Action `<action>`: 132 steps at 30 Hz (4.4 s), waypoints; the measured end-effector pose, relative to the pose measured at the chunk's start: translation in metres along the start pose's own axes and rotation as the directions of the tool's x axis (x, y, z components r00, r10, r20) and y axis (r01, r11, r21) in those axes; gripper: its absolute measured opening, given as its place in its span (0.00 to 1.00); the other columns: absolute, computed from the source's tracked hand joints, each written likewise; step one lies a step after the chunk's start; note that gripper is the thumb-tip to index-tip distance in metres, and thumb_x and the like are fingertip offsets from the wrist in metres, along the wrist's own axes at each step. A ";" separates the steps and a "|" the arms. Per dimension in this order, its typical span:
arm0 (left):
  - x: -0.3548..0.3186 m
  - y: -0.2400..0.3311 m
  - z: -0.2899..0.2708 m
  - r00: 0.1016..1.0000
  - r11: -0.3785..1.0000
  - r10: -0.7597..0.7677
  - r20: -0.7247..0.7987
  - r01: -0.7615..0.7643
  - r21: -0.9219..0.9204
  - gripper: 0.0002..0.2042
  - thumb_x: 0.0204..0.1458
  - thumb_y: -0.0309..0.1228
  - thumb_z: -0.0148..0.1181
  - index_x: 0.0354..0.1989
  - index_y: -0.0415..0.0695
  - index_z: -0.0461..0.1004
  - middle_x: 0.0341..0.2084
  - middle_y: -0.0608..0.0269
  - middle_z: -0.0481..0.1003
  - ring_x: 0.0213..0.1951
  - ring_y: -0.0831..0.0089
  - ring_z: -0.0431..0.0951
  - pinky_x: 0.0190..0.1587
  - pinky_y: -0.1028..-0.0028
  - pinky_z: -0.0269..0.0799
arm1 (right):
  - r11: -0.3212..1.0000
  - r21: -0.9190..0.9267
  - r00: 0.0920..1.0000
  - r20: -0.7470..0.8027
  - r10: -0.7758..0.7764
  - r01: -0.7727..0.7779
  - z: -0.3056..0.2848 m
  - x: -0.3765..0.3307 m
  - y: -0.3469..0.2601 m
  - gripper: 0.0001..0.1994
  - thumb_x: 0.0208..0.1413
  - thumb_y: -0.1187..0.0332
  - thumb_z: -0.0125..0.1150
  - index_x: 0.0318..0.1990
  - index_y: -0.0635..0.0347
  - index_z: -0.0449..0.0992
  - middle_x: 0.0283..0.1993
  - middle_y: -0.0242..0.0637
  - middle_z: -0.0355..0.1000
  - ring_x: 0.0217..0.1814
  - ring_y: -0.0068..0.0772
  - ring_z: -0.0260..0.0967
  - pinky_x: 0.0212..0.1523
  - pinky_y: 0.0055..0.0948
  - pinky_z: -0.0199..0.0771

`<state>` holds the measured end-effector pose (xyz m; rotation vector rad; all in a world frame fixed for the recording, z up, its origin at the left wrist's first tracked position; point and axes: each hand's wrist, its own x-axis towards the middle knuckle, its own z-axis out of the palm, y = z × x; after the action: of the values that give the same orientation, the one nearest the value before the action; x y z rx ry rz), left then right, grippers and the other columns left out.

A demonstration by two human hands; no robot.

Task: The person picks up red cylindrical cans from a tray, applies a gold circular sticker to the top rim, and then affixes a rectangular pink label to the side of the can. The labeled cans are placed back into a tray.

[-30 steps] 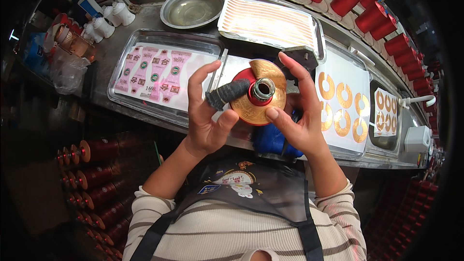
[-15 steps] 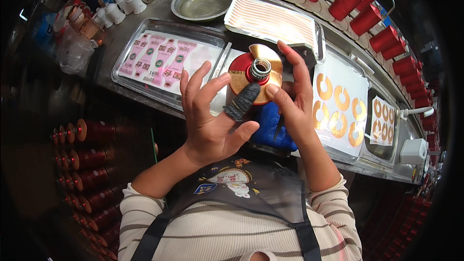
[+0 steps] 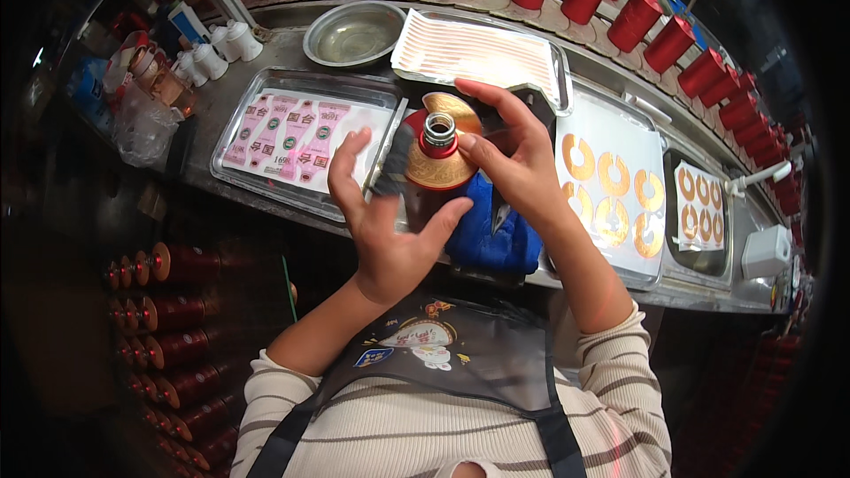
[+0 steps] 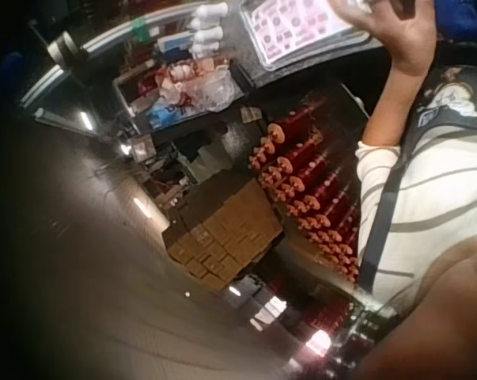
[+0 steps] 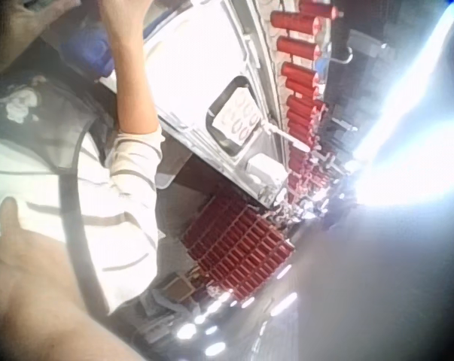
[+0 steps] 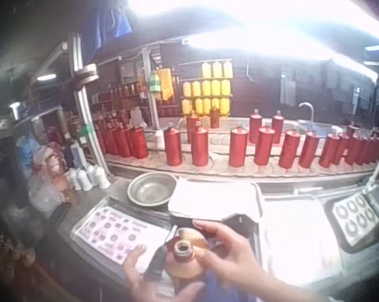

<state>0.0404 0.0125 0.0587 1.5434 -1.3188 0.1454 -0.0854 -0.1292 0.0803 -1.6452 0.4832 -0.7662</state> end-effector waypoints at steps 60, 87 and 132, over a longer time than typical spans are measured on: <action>0.061 -0.037 -0.011 0.647 0.387 -0.310 0.696 0.755 -0.529 0.30 0.45 0.32 0.68 0.60 0.38 0.72 0.61 0.50 0.71 0.61 0.63 0.72 0.65 0.63 0.66 | 0.954 0.106 0.950 -0.111 0.292 -0.281 0.018 -0.022 0.001 0.28 0.52 0.70 0.70 0.60 0.61 0.66 0.52 0.31 0.69 0.32 0.07 0.66 0.32 0.11 0.63; 0.058 -0.036 -0.002 0.710 0.331 -0.238 0.662 0.700 -0.632 0.31 0.47 0.20 0.69 0.63 0.39 0.67 0.55 0.57 0.73 0.57 0.70 0.75 0.61 0.68 0.70 | 0.604 0.754 0.781 -0.206 0.590 -0.258 -0.029 0.000 0.019 0.14 0.59 0.64 0.61 0.49 0.60 0.75 0.30 0.30 0.69 0.26 0.20 0.65 0.31 0.18 0.67; 0.038 -0.058 0.003 0.855 0.728 -0.086 0.512 0.404 -0.554 0.39 0.35 0.30 0.81 0.60 0.44 0.69 0.58 0.56 0.71 0.61 0.60 0.71 0.64 0.65 0.65 | 0.626 -0.598 0.855 0.229 -0.465 0.501 0.007 -0.027 -0.055 0.16 0.35 0.79 0.70 0.36 0.55 0.84 0.33 0.33 0.75 0.35 0.41 0.70 0.36 0.35 0.72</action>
<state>0.0984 -0.0233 0.0468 1.1472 -1.2915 -0.8338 -0.1050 -0.0939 0.1272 -2.5082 0.2618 -1.0179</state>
